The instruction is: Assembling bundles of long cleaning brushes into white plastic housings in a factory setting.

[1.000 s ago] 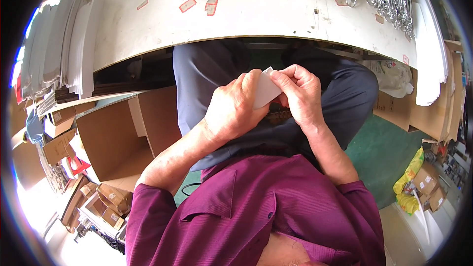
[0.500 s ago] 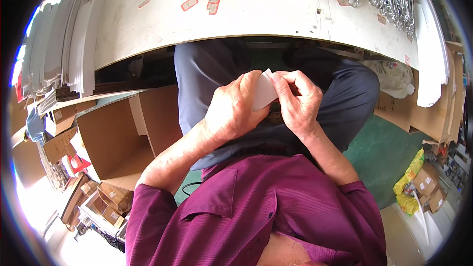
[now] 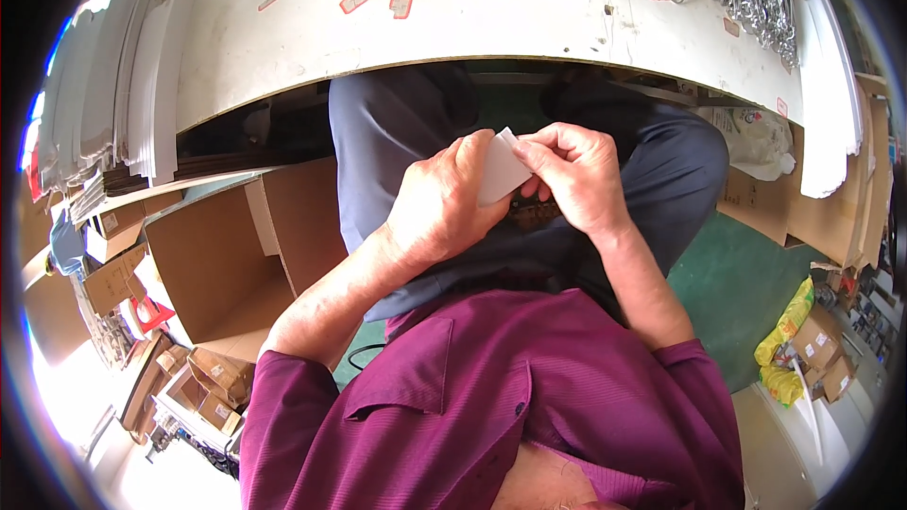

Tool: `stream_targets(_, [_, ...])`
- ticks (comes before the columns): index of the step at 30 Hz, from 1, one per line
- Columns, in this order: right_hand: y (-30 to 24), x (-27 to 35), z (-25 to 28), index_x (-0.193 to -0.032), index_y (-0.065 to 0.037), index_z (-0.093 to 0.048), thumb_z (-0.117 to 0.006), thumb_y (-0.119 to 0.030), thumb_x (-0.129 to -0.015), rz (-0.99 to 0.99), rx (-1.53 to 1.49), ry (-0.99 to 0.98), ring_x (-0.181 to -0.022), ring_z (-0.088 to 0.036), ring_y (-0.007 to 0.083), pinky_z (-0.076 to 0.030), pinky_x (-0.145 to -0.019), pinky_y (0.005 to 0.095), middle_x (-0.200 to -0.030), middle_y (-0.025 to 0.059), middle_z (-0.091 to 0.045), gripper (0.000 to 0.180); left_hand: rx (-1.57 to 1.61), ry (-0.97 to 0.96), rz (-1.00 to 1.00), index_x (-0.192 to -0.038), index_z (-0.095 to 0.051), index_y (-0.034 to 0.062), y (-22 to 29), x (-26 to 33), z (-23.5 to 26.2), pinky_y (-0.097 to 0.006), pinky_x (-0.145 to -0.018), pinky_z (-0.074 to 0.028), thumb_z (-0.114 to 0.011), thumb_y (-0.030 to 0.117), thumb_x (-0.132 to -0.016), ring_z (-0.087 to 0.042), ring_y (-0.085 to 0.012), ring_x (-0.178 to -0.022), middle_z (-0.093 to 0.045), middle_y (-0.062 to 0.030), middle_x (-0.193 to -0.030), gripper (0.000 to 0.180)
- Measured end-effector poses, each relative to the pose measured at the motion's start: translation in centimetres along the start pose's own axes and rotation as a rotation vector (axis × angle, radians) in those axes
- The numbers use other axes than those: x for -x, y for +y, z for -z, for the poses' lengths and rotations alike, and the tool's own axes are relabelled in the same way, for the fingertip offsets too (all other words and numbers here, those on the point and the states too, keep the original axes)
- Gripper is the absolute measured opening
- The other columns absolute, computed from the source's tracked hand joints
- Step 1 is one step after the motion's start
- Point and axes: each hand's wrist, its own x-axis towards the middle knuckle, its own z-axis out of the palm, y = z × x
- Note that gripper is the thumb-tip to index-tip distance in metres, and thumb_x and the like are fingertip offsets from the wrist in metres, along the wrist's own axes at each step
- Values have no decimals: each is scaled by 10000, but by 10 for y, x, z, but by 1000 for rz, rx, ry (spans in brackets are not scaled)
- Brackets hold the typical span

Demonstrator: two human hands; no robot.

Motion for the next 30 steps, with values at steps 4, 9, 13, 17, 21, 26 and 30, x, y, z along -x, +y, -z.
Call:
stream_targets(4, [-8,0,14,-942,24,-740,-682,-69,-968,-19,-57,-76,-640,-696,113,-545,-531,235,-787,75,-733,112,67,-86,103,-1275,-553,13,6,-5,5,-451,-797,-605,-837,203,-778,-728,-388,-954,-713,-217,-1051,603])
stream_targets(9, [-5,3,12,-912,33,-713,-682,-55,-967,-42,-95,-47,-667,-715,138,-573,-555,256,-800,96,-729,108,85,-40,56,-1214,-544,12,4,-4,4,-470,-746,-606,-805,167,-765,-720,-407,-886,-700,-213,-1016,541])
stream_targets(13, [3,7,2,-855,23,-677,-699,-43,-956,24,-30,33,-650,-710,136,-578,-568,256,-784,91,-723,122,107,-45,81,-1199,-552,10,0,-3,2,-474,-740,-607,-808,172,-765,-721,-411,-881,-702,-219,-1007,529])
stream_targets(17, [11,7,-6,-882,39,-682,-685,-57,-969,154,82,86,-648,-708,125,-583,-588,260,-785,92,-731,130,108,-37,122,-1194,-554,8,0,-1,-1,-476,-736,-606,-809,174,-764,-722,-412,-880,-703,-224,-1000,527])
stream_targets(21, [14,14,-14,-976,62,-707,-651,-68,-996,321,174,140,-681,-715,110,-571,-607,250,-818,104,-747,143,93,-24,120,-1239,-559,14,2,0,3,-434,-763,-608,-866,212,-772,-736,-385,-902,-720,-222,-990,592])
stream_targets(26, [28,16,-12,-1212,57,-688,-634,-223,-1038,424,198,114,-840,-748,214,-576,-731,300,-1020,195,-758,335,116,-51,143,-1242,-562,19,9,-2,5,-447,-784,-602,-846,217,-781,-730,-391,-924,-716,-223,-1013,576])
stream_targets(30, [24,18,-20,-1352,66,-587,-700,-207,-991,502,356,77,-896,-762,289,-589,-745,333,-1026,249,-734,467,130,-60,156,-1249,-558,20,7,-3,6,-457,-789,-600,-827,206,-777,-724,-402,-939,-713,-226,-1021,574])
